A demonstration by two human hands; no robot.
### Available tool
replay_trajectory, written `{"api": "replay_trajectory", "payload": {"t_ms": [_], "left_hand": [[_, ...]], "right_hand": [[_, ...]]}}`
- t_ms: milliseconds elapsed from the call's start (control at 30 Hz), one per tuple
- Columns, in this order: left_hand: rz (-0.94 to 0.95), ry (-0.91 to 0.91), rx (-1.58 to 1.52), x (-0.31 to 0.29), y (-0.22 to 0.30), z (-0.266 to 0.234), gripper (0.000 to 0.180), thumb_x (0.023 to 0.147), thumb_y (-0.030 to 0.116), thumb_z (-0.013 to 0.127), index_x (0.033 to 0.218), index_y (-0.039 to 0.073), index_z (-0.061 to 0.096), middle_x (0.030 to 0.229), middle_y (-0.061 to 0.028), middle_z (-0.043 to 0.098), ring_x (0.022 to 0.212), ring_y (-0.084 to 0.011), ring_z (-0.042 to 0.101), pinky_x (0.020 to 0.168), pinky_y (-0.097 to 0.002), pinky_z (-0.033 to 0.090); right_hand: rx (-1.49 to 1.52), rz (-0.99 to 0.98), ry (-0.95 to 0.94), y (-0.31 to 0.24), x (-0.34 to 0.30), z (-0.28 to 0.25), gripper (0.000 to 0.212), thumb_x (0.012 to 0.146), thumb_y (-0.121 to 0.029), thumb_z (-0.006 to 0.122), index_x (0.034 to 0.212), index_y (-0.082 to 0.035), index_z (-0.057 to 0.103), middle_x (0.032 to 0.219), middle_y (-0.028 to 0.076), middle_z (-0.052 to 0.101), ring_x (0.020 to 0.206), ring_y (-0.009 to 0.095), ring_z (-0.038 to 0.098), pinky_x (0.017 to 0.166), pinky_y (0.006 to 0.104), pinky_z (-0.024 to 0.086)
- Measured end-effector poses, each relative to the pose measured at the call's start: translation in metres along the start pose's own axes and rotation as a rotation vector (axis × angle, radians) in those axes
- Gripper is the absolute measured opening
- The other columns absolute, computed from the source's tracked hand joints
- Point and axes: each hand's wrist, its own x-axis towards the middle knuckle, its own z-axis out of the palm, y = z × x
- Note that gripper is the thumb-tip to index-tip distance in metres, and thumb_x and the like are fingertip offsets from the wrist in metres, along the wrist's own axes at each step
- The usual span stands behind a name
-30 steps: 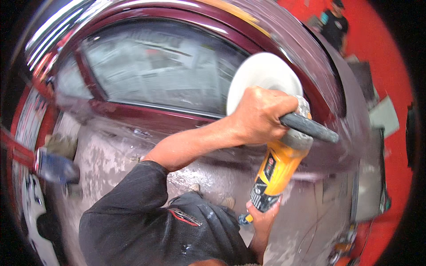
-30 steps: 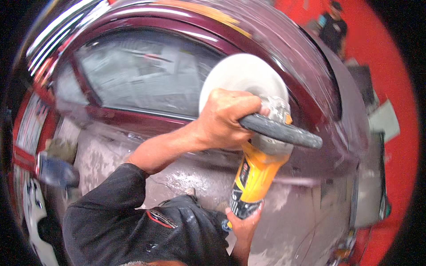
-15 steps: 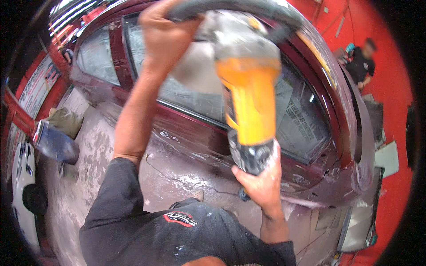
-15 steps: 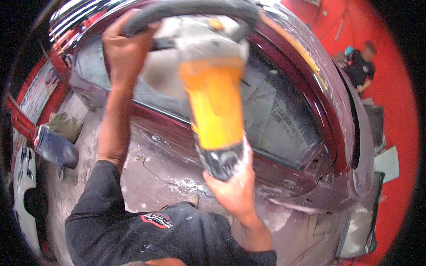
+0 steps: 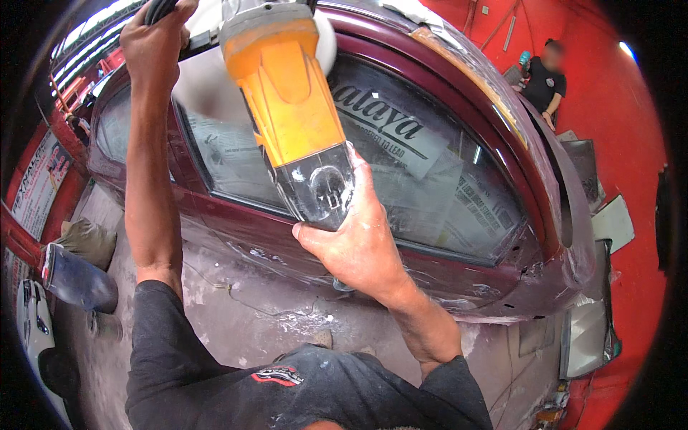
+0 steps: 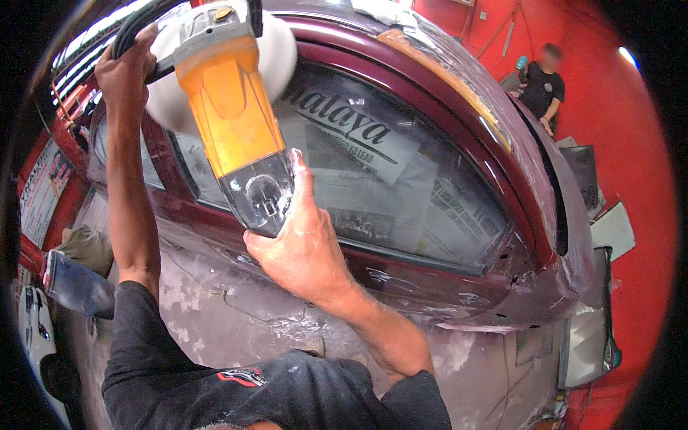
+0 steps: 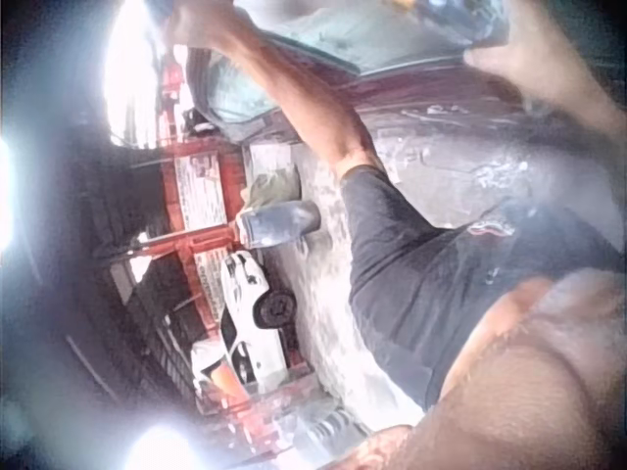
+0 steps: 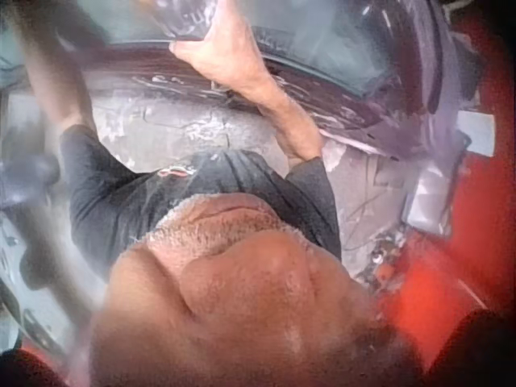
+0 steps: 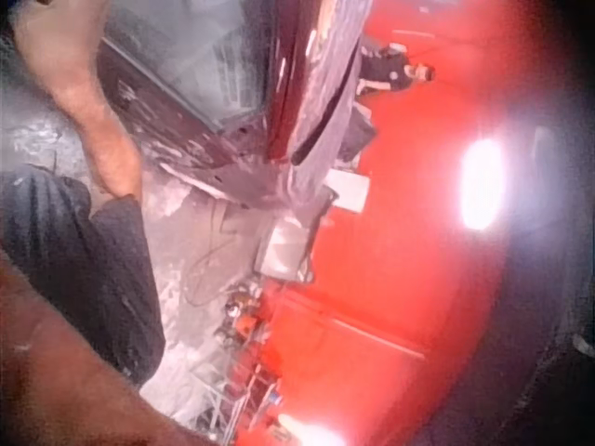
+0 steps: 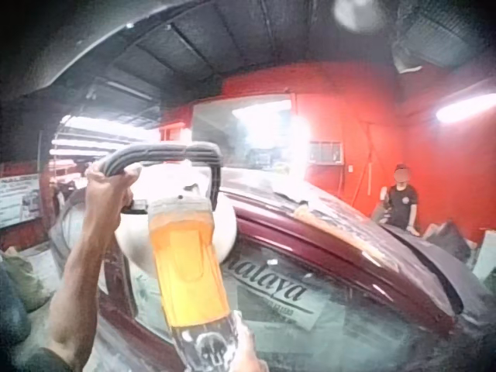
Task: The person applies a white polishing compound by hand to the rear quarter panel and trunk of a maroon sedan, then uses a yellow orbital polisher to buff the treated areas. The person moves around the vehicle to reach different sections while holding a small container of compound.
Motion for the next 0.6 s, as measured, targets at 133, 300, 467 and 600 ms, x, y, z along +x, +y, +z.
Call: {"api": "replay_trajectory", "payload": {"t_ms": [133, 300, 467, 600], "left_hand": [[-0.030, -0.078, -0.020, -0.013, 0.020, 0.043, 0.013, 0.085, 0.013, 0.079, 0.089, 0.002, 0.073, 0.064, 0.0058, 0.054, 0.050, -0.0022, 0.041, 0.046, -0.0218, 0.030], [-0.021, -0.150, 0.131, -0.051, 0.065, 0.102, 0.007, 0.085, 0.012, 0.074, 0.089, 0.006, 0.074, 0.063, 0.0060, 0.055, 0.050, -0.0046, 0.046, 0.046, -0.0240, 0.033], [-0.121, -0.258, 0.007, -0.086, 0.094, 0.167, 0.012, 0.083, 0.008, 0.072, 0.094, 0.004, 0.073, 0.062, 0.0078, 0.053, 0.048, -0.0019, 0.040, 0.043, -0.0224, 0.028], [-0.208, -0.387, -0.096, -0.117, 0.115, 0.210, 0.016, 0.085, 0.009, 0.071, 0.099, 0.004, 0.074, 0.061, 0.0079, 0.053, 0.046, -0.0021, 0.037, 0.042, -0.0228, 0.027]], "right_hand": [[0.011, 0.023, 0.077, 0.000, -0.030, -0.017, 0.095, 0.073, -0.002, 0.080, 0.148, 0.006, 0.022, 0.127, 0.017, 0.056, 0.119, 0.021, 0.056, 0.104, 0.0346, 0.043], [0.016, -0.020, 0.186, 0.008, -0.070, -0.045, 0.094, 0.073, -0.001, 0.079, 0.148, 0.004, 0.024, 0.128, 0.018, 0.057, 0.118, 0.023, 0.058, 0.103, 0.0363, 0.045], [0.016, 0.062, 0.265, 0.015, -0.112, -0.088, 0.095, 0.074, -0.002, 0.078, 0.150, 0.001, 0.022, 0.128, 0.021, 0.058, 0.117, 0.025, 0.060, 0.103, 0.0383, 0.046], [0.030, 0.105, 0.360, 0.019, -0.145, -0.114, 0.094, 0.073, -0.003, 0.079, 0.149, 0.002, 0.023, 0.129, 0.019, 0.057, 0.119, 0.024, 0.057, 0.104, 0.0376, 0.045]]}}
